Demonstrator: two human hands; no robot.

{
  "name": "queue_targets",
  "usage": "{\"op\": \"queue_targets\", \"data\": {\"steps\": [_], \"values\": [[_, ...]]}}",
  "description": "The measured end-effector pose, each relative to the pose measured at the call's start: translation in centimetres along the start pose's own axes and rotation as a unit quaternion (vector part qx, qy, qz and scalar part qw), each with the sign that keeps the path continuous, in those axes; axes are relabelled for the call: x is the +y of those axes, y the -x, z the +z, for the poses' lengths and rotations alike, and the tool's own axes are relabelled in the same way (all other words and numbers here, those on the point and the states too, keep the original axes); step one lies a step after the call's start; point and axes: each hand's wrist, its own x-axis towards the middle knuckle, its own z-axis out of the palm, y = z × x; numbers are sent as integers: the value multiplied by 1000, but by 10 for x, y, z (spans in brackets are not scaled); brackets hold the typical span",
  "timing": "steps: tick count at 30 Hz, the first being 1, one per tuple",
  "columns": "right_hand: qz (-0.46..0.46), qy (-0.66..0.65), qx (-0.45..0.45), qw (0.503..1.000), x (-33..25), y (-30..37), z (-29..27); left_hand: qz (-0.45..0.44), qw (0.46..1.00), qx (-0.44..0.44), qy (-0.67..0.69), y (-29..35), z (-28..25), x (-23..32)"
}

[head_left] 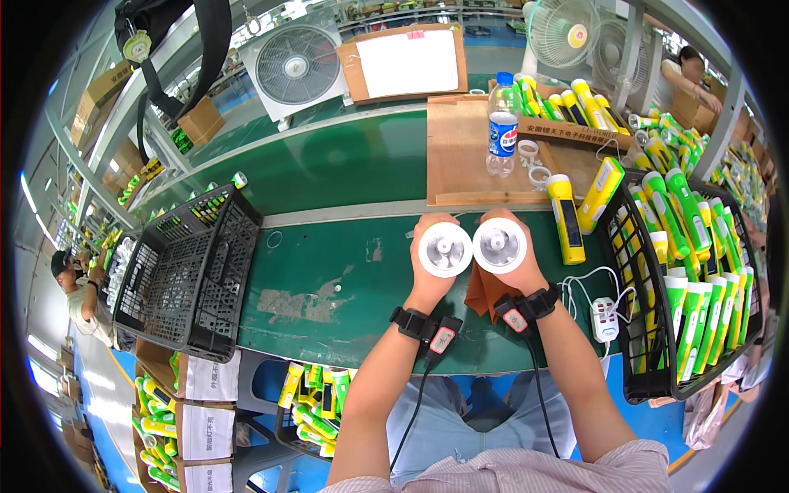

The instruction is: Manually assemble and inspect plastic flashlights at a factory workstation.

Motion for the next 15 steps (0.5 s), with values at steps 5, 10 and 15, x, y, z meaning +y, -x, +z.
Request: {"op": "queue_targets", "data": {"steps": [5, 10, 15], "values": [[13, 10, 45, 999, 7, 1, 3, 25, 999, -11, -16, -1, 2, 1], [14, 1, 72, 997, 7, 1, 6, 7, 1000, -22, -19, -1, 2, 3], [14, 6, 62, 998, 10, 2, 4, 25, 999, -23, -34, -1, 2, 2]]}}
